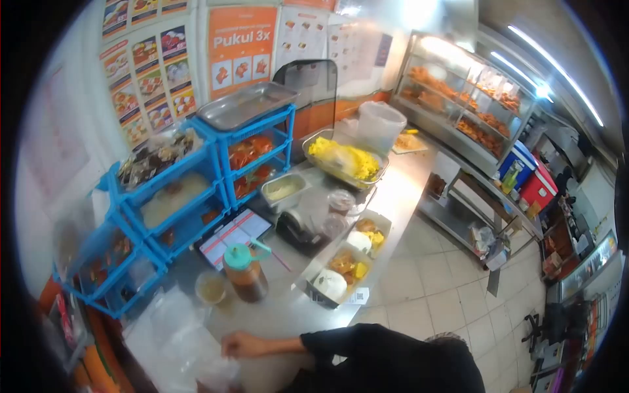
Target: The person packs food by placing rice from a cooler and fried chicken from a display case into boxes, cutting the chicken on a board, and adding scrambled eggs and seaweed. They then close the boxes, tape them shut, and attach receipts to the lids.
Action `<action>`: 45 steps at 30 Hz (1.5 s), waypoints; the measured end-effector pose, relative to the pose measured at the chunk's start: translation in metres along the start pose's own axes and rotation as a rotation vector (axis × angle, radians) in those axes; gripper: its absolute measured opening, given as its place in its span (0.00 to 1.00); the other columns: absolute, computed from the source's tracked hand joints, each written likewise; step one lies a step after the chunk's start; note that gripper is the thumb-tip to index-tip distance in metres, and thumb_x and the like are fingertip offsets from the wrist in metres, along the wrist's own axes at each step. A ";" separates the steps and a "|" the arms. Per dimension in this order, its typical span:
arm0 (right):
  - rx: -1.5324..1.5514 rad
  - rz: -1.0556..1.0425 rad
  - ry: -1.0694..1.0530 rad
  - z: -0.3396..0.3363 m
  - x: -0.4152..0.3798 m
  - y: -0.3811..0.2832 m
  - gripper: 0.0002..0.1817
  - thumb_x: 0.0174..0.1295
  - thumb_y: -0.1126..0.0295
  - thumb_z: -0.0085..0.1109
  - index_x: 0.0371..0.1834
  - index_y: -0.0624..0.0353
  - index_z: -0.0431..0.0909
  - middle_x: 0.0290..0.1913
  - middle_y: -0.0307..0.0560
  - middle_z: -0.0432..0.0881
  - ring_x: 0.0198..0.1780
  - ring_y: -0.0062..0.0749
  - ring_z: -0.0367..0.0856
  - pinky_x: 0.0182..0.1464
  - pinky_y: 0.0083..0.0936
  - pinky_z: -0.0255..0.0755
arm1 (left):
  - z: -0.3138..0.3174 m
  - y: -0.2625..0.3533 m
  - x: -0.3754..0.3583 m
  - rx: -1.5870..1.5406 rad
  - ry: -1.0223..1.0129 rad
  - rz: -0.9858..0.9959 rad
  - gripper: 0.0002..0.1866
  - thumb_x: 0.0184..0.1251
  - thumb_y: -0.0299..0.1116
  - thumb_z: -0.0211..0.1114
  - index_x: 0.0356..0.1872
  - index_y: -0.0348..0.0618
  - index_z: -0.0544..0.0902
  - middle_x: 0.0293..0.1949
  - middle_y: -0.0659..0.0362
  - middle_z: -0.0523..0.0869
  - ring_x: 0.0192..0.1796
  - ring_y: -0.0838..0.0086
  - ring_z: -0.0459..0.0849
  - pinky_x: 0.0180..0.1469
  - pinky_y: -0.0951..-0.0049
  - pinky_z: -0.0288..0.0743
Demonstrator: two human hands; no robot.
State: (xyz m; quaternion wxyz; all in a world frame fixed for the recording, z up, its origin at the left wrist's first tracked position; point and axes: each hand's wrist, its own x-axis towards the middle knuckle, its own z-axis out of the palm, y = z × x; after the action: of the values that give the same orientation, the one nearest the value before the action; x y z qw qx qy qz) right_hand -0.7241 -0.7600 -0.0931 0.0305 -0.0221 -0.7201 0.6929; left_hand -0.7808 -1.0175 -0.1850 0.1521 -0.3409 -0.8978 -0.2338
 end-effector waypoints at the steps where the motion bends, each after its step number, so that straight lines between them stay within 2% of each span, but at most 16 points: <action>1: 0.017 -0.065 0.073 -0.009 -0.011 0.004 0.03 0.52 0.76 0.52 0.29 0.60 0.76 0.27 0.41 0.78 0.29 0.20 0.76 0.33 0.20 0.71 | 0.010 -0.008 0.001 -0.025 0.022 0.084 0.45 0.49 0.58 0.59 0.60 0.31 0.55 0.56 0.40 0.61 0.58 0.49 0.58 0.59 0.54 0.52; 3: 0.448 -0.008 0.019 -0.023 -0.036 0.021 0.07 0.56 0.73 0.52 0.38 0.59 0.72 0.34 0.41 0.78 0.35 0.24 0.76 0.36 0.21 0.72 | 0.005 0.066 0.021 -0.643 0.144 -0.220 0.46 0.49 0.59 0.59 0.61 0.33 0.55 0.59 0.44 0.61 0.62 0.54 0.58 0.62 0.58 0.51; 4: 0.379 0.033 0.034 -0.028 -0.053 0.009 0.08 0.56 0.74 0.52 0.40 0.59 0.72 0.36 0.42 0.78 0.37 0.26 0.76 0.38 0.22 0.72 | 0.029 0.042 0.007 -0.320 -0.177 -0.084 0.30 0.61 0.47 0.52 0.58 0.35 0.62 0.60 0.46 0.62 0.62 0.59 0.60 0.60 0.63 0.58; 6: 0.367 0.144 0.131 -0.028 -0.085 -0.005 0.12 0.57 0.72 0.53 0.44 0.61 0.73 0.34 0.42 0.78 0.36 0.25 0.76 0.38 0.23 0.72 | -0.042 0.143 0.039 -1.237 -0.344 -0.484 0.15 0.63 0.33 0.51 0.47 0.36 0.72 0.43 0.53 0.75 0.46 0.68 0.74 0.49 0.70 0.68; 8: 0.278 0.241 0.248 -0.030 -0.115 0.010 0.13 0.57 0.72 0.54 0.44 0.63 0.72 0.33 0.42 0.79 0.35 0.22 0.76 0.38 0.19 0.71 | -0.023 0.159 0.029 -1.632 -0.389 -0.781 0.05 0.59 0.28 0.56 0.33 0.38 0.74 0.30 0.61 0.76 0.33 0.78 0.75 0.39 0.77 0.71; 13: 0.274 0.234 0.328 -0.015 -0.156 0.030 0.15 0.54 0.73 0.56 0.45 0.63 0.70 0.34 0.43 0.79 0.34 0.24 0.76 0.37 0.18 0.69 | -0.030 0.184 -0.016 -1.597 -0.282 -0.846 0.05 0.59 0.29 0.58 0.31 0.38 0.76 0.30 0.60 0.78 0.35 0.77 0.77 0.38 0.77 0.72; 15: -0.757 -0.199 0.752 0.006 -0.163 0.013 0.19 0.51 0.73 0.60 0.46 0.64 0.69 0.33 0.46 0.79 0.33 0.29 0.77 0.36 0.19 0.70 | -0.026 0.177 -0.035 -1.475 -0.228 -0.798 0.05 0.59 0.29 0.59 0.31 0.38 0.76 0.30 0.60 0.79 0.35 0.79 0.77 0.38 0.79 0.72; 17: -0.683 -0.267 0.743 0.021 -0.169 0.000 0.20 0.48 0.71 0.63 0.44 0.64 0.71 0.30 0.48 0.78 0.30 0.33 0.78 0.33 0.21 0.70 | -0.025 0.177 -0.047 -1.358 -0.190 -0.743 0.05 0.58 0.28 0.59 0.31 0.37 0.75 0.30 0.60 0.79 0.35 0.80 0.77 0.38 0.81 0.72; 19: -0.329 -0.044 0.238 0.037 -0.175 -0.021 0.16 0.47 0.71 0.62 0.39 0.65 0.74 0.27 0.47 0.78 0.26 0.32 0.78 0.29 0.21 0.70 | -0.026 0.183 -0.056 -1.213 -0.114 -0.508 0.05 0.56 0.26 0.61 0.28 0.36 0.76 0.27 0.61 0.79 0.34 0.81 0.78 0.37 0.81 0.72; 20: -0.412 -0.210 0.217 0.039 -0.171 -0.017 0.11 0.51 0.70 0.59 0.35 0.65 0.77 0.25 0.48 0.78 0.24 0.31 0.77 0.26 0.22 0.70 | -0.031 0.186 -0.059 -1.213 -0.113 -0.516 0.05 0.56 0.26 0.61 0.28 0.36 0.76 0.27 0.61 0.79 0.34 0.81 0.78 0.37 0.81 0.72; 27: -0.413 -0.042 -0.085 0.014 -0.170 -0.037 0.07 0.56 0.73 0.50 0.28 0.67 0.75 0.26 0.53 0.78 0.25 0.38 0.78 0.28 0.27 0.70 | -0.045 0.187 -0.044 -1.066 -0.221 -0.406 0.06 0.52 0.27 0.65 0.28 0.36 0.78 0.26 0.57 0.82 0.31 0.78 0.81 0.33 0.79 0.74; 33: -0.771 -0.314 0.093 0.016 -0.152 -0.028 0.10 0.51 0.72 0.48 0.15 0.63 0.67 0.19 0.50 0.73 0.22 0.45 0.73 0.25 0.35 0.68 | -0.040 0.189 -0.013 -0.871 -0.044 -0.246 0.04 0.49 0.25 0.62 0.28 0.40 0.78 0.22 0.56 0.78 0.26 0.69 0.79 0.29 0.74 0.73; 39: -0.925 -0.280 0.316 0.017 -0.105 -0.017 0.09 0.45 0.68 0.51 0.14 0.59 0.69 0.14 0.47 0.70 0.20 0.43 0.73 0.21 0.35 0.66 | -0.043 0.176 0.028 -0.720 0.093 -0.174 0.07 0.47 0.20 0.58 0.28 0.43 0.77 0.31 0.55 0.76 0.29 0.61 0.77 0.30 0.68 0.71; 42: -1.228 0.001 0.352 0.017 -0.090 -0.024 0.05 0.44 0.68 0.51 0.17 0.56 0.71 0.20 0.44 0.74 0.25 0.39 0.74 0.28 0.37 0.67 | -0.040 0.161 0.044 -0.734 0.098 -0.135 0.09 0.47 0.20 0.57 0.31 0.44 0.77 0.35 0.56 0.76 0.33 0.62 0.78 0.33 0.68 0.71; 44: -1.339 -0.497 0.612 0.023 -0.083 -0.023 0.06 0.44 0.65 0.53 0.25 0.51 0.75 0.33 0.39 0.77 0.39 0.38 0.74 0.44 0.43 0.63 | -0.044 0.154 0.055 -0.748 0.069 -0.136 0.11 0.48 0.19 0.56 0.34 0.44 0.77 0.35 0.56 0.76 0.35 0.62 0.78 0.34 0.68 0.71; 45: -1.339 -0.496 0.614 0.024 -0.083 -0.020 0.06 0.44 0.65 0.53 0.25 0.51 0.75 0.33 0.39 0.77 0.39 0.38 0.74 0.44 0.43 0.63 | -0.048 0.151 0.063 -0.773 0.084 -0.135 0.12 0.48 0.20 0.56 0.35 0.44 0.77 0.36 0.56 0.76 0.36 0.62 0.78 0.34 0.69 0.72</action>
State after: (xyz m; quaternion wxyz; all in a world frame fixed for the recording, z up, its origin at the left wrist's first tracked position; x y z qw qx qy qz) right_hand -0.6433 -0.7912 -0.0749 0.3631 -0.0651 -0.9283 0.0459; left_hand -0.7172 -0.9090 -0.0693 0.0331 -0.3033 -0.7570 -0.5778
